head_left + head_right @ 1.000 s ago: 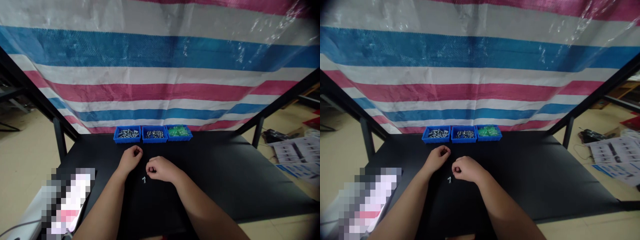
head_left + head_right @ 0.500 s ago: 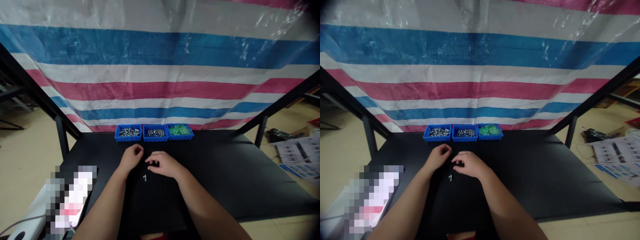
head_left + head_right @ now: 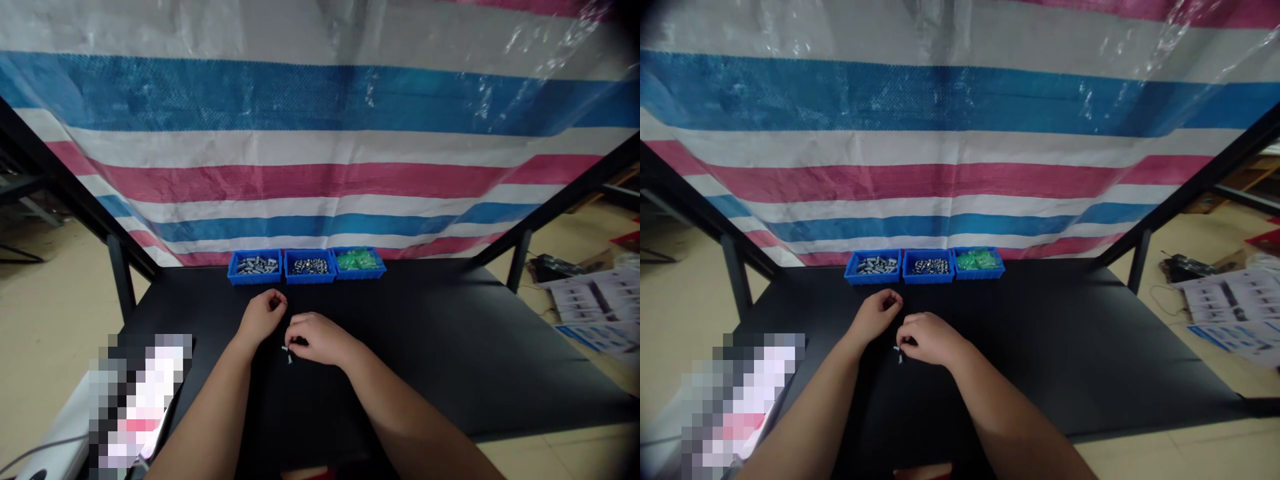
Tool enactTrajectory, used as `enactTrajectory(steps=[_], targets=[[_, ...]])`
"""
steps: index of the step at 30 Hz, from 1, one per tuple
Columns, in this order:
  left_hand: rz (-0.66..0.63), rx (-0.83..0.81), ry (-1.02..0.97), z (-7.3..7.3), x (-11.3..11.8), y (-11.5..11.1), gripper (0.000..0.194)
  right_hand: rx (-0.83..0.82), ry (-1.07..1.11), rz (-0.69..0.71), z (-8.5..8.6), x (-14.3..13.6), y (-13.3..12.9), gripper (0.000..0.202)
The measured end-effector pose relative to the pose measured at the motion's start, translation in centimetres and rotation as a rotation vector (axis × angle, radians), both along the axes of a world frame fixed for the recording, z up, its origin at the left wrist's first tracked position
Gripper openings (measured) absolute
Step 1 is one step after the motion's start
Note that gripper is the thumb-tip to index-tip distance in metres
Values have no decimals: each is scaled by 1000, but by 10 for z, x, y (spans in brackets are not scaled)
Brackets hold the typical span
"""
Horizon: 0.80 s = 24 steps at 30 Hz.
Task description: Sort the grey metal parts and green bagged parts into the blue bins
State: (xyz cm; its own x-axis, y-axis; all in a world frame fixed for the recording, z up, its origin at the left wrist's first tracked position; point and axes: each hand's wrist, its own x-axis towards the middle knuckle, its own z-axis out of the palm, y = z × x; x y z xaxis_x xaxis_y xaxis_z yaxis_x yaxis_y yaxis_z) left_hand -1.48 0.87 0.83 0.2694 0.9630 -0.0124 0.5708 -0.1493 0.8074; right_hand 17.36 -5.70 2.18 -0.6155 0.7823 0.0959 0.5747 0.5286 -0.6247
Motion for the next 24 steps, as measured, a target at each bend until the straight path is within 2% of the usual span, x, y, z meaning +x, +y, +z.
enactTrajectory(steps=[5, 9, 16, 18, 20, 22, 24], targets=[[-8, -4, 0, 0, -1, 0, 16, -1, -11, 56, 2, -2, 0, 20], [-11, 3, 6, -1, -1, 0, 16, 12, 0, 71, -1, -3, 0, 18], [-5, -10, -11, -2, 0, 1, 16, 17, 153, -79, -12, 4, 4, 23], [-5, -16, -10, -2, 0, 1, 16, 43, 263, -176, -15, 6, 11, 21], [-6, -17, -4, -2, 0, 2, 16, 131, 431, -373, -16, 7, 20, 21], [-4, -14, 4, -2, 0, 2, 16, 229, 575, -586, -17, 8, 28, 30], [1, -10, 9, -2, 0, 2, 16, 263, 604, -694, -16, 10, 32, 39]])
